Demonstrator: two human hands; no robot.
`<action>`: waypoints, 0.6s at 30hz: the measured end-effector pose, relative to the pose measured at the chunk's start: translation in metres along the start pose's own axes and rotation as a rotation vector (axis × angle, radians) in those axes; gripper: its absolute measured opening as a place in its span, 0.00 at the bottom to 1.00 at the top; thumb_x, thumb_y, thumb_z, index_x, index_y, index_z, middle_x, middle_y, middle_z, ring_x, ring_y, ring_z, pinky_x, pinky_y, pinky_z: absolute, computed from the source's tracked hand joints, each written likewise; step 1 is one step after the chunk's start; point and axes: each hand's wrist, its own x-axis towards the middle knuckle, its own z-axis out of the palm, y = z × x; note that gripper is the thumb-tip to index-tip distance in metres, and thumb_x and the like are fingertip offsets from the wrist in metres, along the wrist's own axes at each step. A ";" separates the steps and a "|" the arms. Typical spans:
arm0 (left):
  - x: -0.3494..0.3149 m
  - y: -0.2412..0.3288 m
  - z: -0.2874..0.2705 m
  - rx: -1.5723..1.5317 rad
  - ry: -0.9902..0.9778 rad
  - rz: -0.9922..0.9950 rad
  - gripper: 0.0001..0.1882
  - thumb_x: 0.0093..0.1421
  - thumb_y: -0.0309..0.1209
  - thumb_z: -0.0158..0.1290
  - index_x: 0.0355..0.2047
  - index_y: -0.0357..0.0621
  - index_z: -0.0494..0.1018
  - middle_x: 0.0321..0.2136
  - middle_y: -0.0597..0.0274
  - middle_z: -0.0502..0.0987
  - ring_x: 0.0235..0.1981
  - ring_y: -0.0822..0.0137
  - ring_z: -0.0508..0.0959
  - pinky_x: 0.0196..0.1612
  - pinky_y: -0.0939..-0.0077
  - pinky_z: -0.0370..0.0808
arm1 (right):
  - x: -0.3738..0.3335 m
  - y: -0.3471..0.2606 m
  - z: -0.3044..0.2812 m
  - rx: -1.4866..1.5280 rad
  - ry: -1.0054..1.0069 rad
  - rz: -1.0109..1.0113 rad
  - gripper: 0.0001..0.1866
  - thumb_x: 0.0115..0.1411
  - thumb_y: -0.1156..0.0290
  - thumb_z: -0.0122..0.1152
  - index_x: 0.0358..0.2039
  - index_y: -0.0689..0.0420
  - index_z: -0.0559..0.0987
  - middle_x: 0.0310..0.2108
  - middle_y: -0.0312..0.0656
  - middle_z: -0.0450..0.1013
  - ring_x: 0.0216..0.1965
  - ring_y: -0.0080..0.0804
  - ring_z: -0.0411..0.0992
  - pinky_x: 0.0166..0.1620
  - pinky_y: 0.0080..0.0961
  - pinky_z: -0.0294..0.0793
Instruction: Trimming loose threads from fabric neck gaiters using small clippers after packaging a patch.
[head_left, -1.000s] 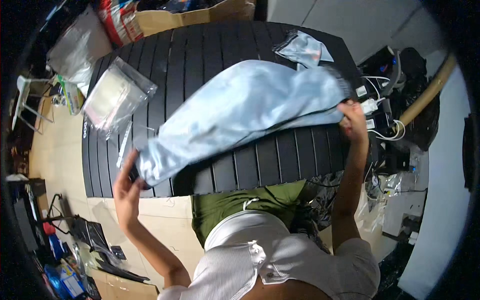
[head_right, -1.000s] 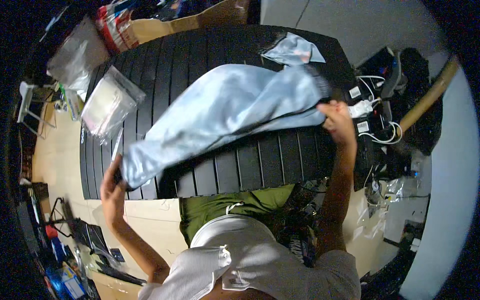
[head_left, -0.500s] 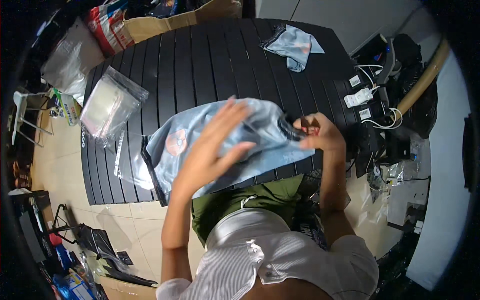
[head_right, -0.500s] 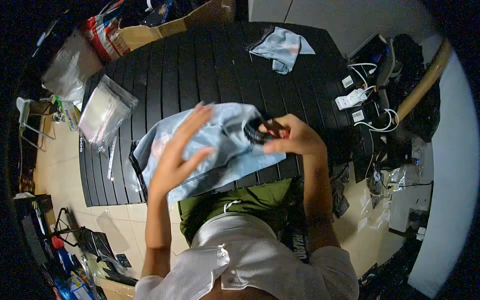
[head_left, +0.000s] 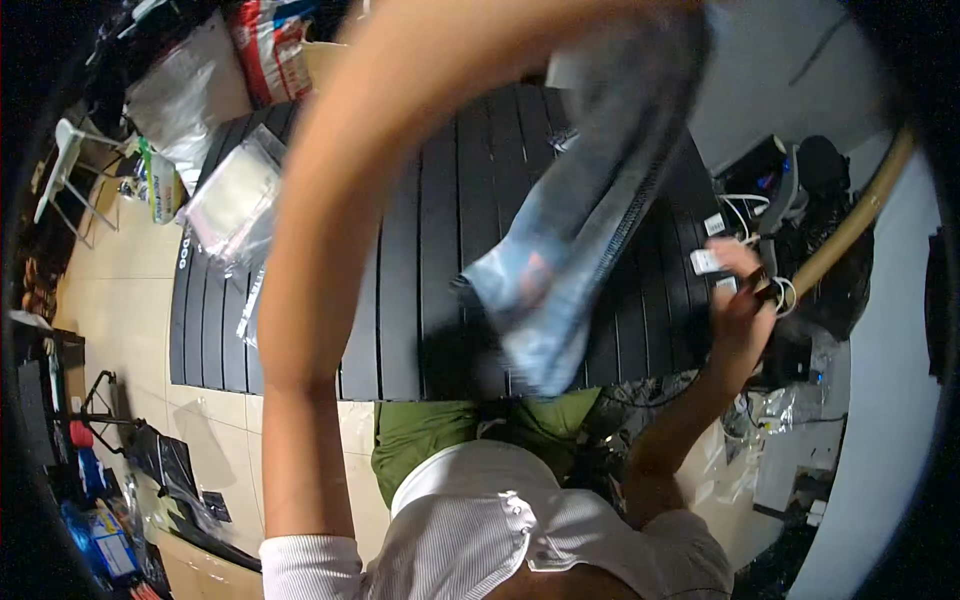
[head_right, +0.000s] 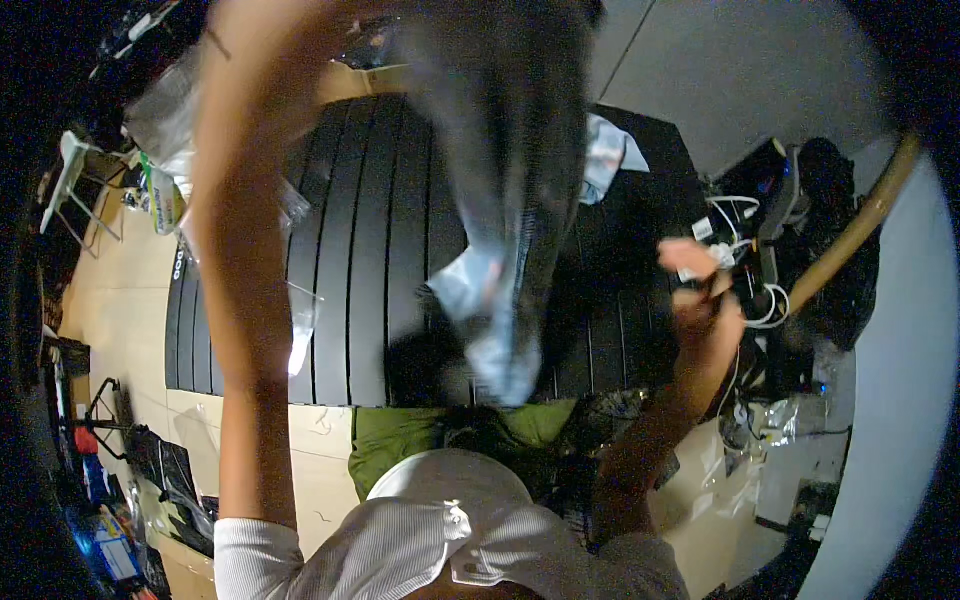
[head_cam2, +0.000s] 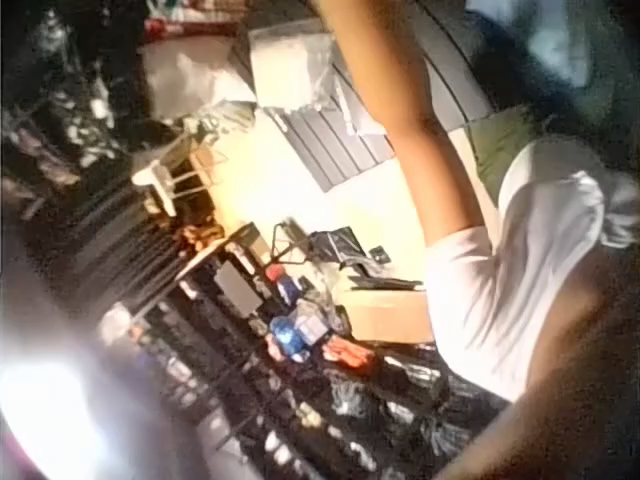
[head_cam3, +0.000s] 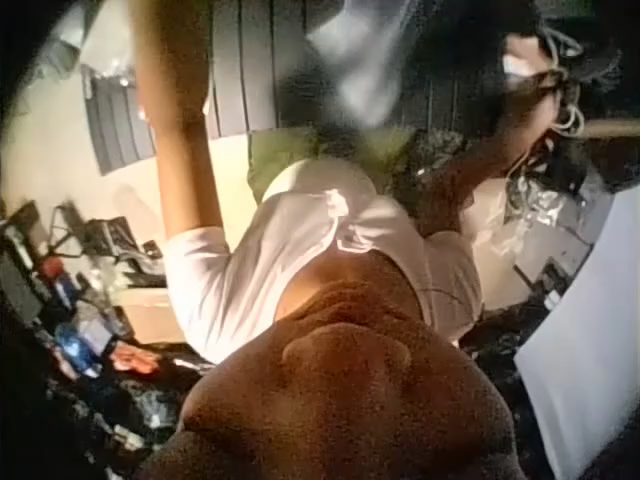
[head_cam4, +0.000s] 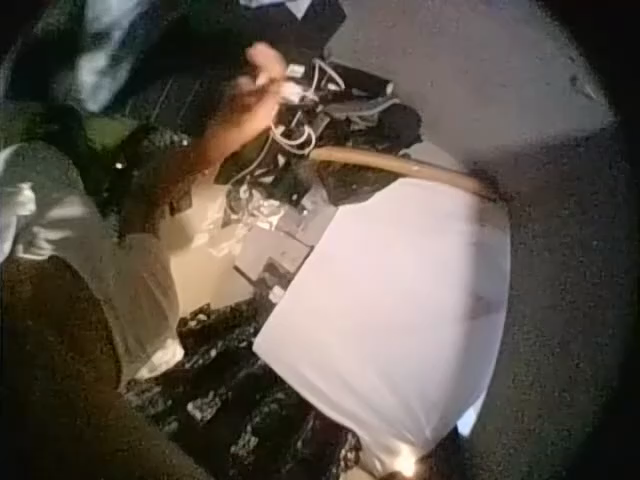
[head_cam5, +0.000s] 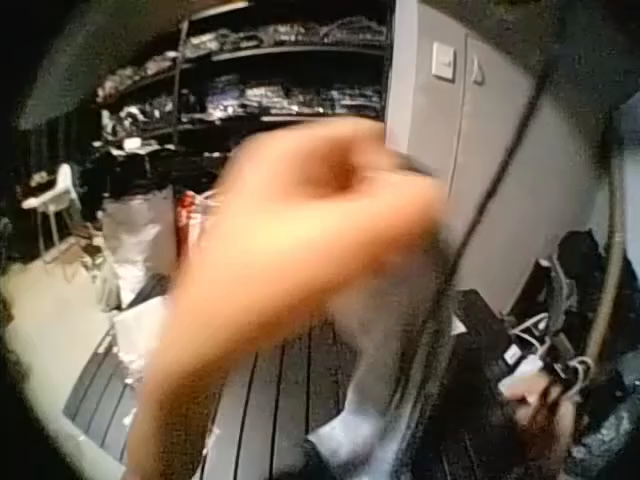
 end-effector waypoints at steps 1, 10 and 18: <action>0.001 -0.052 -0.003 0.171 0.060 0.146 0.06 0.51 0.29 0.52 0.27 0.40 0.70 0.22 0.64 0.72 0.22 0.77 0.71 0.24 0.85 0.67 | -0.020 0.007 -0.014 -0.256 0.008 0.085 0.16 0.59 0.65 0.44 0.39 0.65 0.72 0.41 0.45 0.70 0.33 0.19 0.66 0.27 0.11 0.59; -0.279 -0.129 -0.074 -0.126 0.553 -1.006 0.22 0.48 0.31 0.60 0.42 0.37 0.67 0.21 0.68 0.73 0.21 0.81 0.71 0.25 0.89 0.65 | -0.063 0.072 0.041 -0.605 -0.078 0.590 0.22 0.51 0.56 0.59 0.37 0.62 0.73 0.35 0.46 0.70 0.37 0.41 0.69 0.40 0.30 0.67; -0.321 -0.149 -0.060 -0.379 0.546 -1.340 0.12 0.59 0.37 0.47 0.28 0.40 0.72 0.22 0.66 0.75 0.19 0.73 0.74 0.24 0.79 0.73 | -0.058 0.133 0.066 -0.665 -0.092 0.677 0.21 0.51 0.56 0.60 0.30 0.64 0.74 0.25 0.44 0.68 0.29 0.39 0.69 0.31 0.34 0.66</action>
